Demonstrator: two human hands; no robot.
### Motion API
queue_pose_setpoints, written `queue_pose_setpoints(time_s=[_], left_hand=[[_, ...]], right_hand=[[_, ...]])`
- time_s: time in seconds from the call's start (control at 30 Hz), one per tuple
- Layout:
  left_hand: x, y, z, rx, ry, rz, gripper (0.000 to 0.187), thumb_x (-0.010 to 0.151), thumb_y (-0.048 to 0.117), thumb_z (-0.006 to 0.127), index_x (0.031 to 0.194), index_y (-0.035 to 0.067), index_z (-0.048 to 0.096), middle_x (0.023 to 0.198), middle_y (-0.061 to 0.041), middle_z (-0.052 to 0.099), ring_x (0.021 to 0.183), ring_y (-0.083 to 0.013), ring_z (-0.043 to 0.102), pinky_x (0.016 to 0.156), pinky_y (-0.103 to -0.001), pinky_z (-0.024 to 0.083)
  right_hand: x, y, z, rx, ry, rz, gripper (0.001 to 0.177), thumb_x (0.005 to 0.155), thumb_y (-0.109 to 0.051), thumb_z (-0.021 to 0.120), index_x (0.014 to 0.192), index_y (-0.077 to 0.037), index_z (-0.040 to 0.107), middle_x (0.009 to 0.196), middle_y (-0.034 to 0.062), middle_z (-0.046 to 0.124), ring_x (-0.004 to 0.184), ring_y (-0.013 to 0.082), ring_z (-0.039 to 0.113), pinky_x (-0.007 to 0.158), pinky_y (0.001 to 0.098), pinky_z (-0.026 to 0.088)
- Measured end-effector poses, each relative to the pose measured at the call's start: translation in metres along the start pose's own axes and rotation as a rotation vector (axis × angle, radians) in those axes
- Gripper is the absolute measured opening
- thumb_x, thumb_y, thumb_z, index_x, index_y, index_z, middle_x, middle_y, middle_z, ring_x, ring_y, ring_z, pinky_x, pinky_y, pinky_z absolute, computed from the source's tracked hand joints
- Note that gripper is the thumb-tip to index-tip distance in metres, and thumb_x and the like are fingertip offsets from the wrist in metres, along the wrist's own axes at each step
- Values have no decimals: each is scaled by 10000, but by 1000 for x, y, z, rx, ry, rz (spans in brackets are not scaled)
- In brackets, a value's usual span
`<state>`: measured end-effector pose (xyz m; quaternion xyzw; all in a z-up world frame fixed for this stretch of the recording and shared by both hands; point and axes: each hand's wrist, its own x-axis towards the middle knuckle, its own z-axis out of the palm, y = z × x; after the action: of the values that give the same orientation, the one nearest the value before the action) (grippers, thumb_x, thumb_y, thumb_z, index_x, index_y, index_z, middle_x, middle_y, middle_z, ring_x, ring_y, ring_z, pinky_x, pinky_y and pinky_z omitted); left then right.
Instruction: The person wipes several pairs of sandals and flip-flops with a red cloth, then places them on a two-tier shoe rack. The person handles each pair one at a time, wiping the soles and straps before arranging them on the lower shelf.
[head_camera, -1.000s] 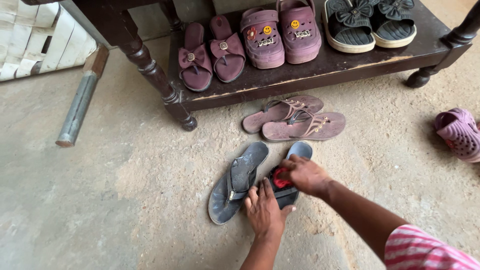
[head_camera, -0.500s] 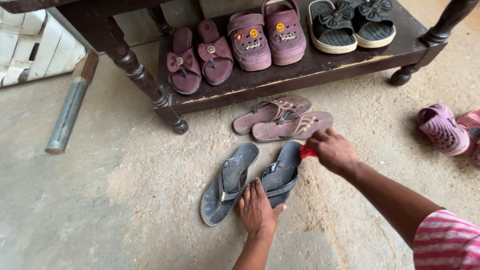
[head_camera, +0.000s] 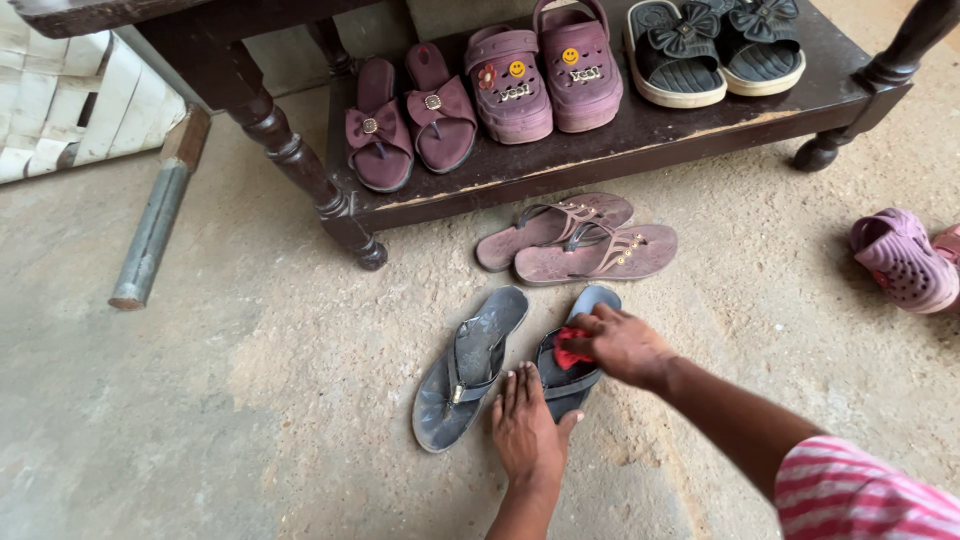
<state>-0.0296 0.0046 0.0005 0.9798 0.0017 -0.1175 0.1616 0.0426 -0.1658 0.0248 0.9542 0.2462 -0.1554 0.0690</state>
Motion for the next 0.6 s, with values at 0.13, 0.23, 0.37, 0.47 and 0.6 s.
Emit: queue_pose_setpoints(time_s=[0.13, 0.23, 0.37, 0.47, 0.6], left_hand=[[-4, 2, -5, 35, -7, 7, 1019, 806, 556, 781, 1563, 96, 278, 1630, -52, 326, 1513, -211, 271, 1211, -403, 224], [-6, 6, -10, 33, 15, 12, 1011, 798, 554, 784, 1561, 95, 304, 1626, -48, 317, 1505, -216, 269, 1198, -413, 230], [-12, 6, -16, 112, 20, 23, 906, 818, 576, 774, 1512, 96, 445, 1597, -86, 337, 1485, -265, 296, 1205, -424, 262], [-15, 6, -15, 124, 138, 41, 850, 758, 590, 810, 1417, 118, 553, 1602, -86, 272, 1469, -317, 263, 1178, -506, 245], [-17, 3, -8, 133, 307, 88, 860, 670, 567, 854, 1352, 104, 609, 1696, -85, 214, 1466, -350, 236, 1113, -521, 272]], right_hand=[[-7, 24, 1, 12, 35, 57, 538, 973, -183, 544, 1454, -420, 508, 1475, 4, 475, 1245, 227, 489, 1104, 345, 458], [-15, 44, -4, 78, -125, 306, 470, 1048, -169, 495, 1416, -457, 548, 1526, -21, 460, 1245, 189, 521, 1023, 294, 562], [-15, 41, -13, 206, 89, 333, 521, 983, -144, 563, 1386, -473, 579, 1453, -30, 531, 1268, 214, 528, 1000, 322, 562], [1, 7, -16, 224, 257, 160, 615, 855, -72, 648, 1383, -386, 597, 1402, -5, 558, 1304, 254, 504, 1062, 365, 495], [17, -41, -16, 119, 237, -215, 448, 860, -153, 661, 1292, -272, 658, 1437, 0, 541, 1334, 259, 466, 1107, 417, 404]])
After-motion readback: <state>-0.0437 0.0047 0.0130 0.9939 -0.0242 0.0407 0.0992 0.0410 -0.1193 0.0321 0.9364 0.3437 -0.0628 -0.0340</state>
